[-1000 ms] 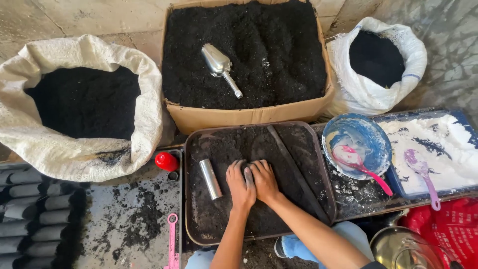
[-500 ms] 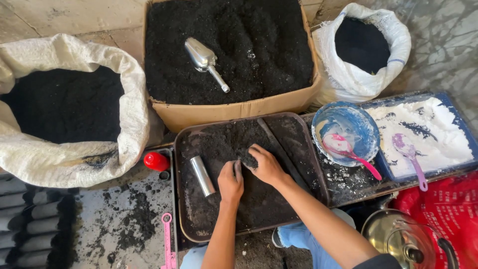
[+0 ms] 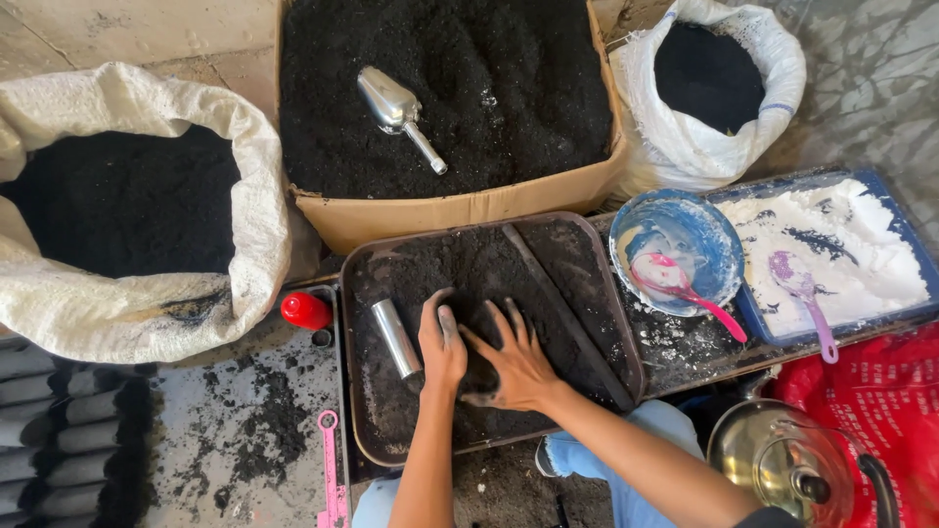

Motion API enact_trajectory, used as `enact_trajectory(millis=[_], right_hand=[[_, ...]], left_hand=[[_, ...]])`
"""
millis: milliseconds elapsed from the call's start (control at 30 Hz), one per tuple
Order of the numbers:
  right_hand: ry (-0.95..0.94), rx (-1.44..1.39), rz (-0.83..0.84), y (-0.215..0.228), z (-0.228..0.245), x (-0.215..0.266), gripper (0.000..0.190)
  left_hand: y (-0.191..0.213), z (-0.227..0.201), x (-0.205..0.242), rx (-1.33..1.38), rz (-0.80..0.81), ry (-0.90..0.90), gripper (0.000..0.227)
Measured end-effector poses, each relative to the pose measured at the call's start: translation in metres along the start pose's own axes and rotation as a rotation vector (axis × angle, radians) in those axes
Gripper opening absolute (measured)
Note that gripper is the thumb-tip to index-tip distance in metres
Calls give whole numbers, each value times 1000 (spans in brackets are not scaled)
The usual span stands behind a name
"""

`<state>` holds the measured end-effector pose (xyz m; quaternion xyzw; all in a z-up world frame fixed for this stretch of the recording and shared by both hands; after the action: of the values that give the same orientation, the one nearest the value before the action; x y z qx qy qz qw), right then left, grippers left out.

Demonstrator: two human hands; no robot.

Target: Mixing black powder with a white binding agent and water by hand in a tray to create a uniform mixture.

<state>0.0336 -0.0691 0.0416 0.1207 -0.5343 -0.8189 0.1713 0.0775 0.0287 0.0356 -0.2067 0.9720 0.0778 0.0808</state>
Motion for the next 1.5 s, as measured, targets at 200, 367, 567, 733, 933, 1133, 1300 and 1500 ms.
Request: enact_trajectory(millis=[200,367,567,733,933,1133,1300,1500], right_hand=[[-29,155,2,-12,-1,-39,53],[163,152,-266,-72,-53,-68,45],[43,172,-173,-75,-91,-100,35],[-8,59,-120,-13,-63,-69,34],[-9,-81,-68,9,-64,-59,43],[3,-119,6,0,-71,-84,37],[-139,-173,44,7,-68,-106,30],[-143,-79,257,28,-35,-119,71]], left_hand=[[11,-1,-4,-77,-82,27,40],[18,12,-10,-108,-124,79,38],[23,18,-12,-126,-131,209,37],[20,27,-14,-131,-115,316,26],[15,25,-17,-173,-23,301,26],[11,11,-24,-227,40,242,21],[15,-7,-28,-382,-11,63,27],[21,-2,-30,-301,-154,3,29]])
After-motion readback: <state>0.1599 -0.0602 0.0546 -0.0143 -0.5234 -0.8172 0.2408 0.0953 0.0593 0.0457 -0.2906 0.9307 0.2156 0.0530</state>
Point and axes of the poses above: each hand's wrist, its own x-axis away from the middle knuckle, its own y-axis out of the back of the hand, z = x × y, the point moved 9 cm from there along -x, towards the middle knuckle, and after that the axes turned 12 degrees about -z, right-handed, at the moved point
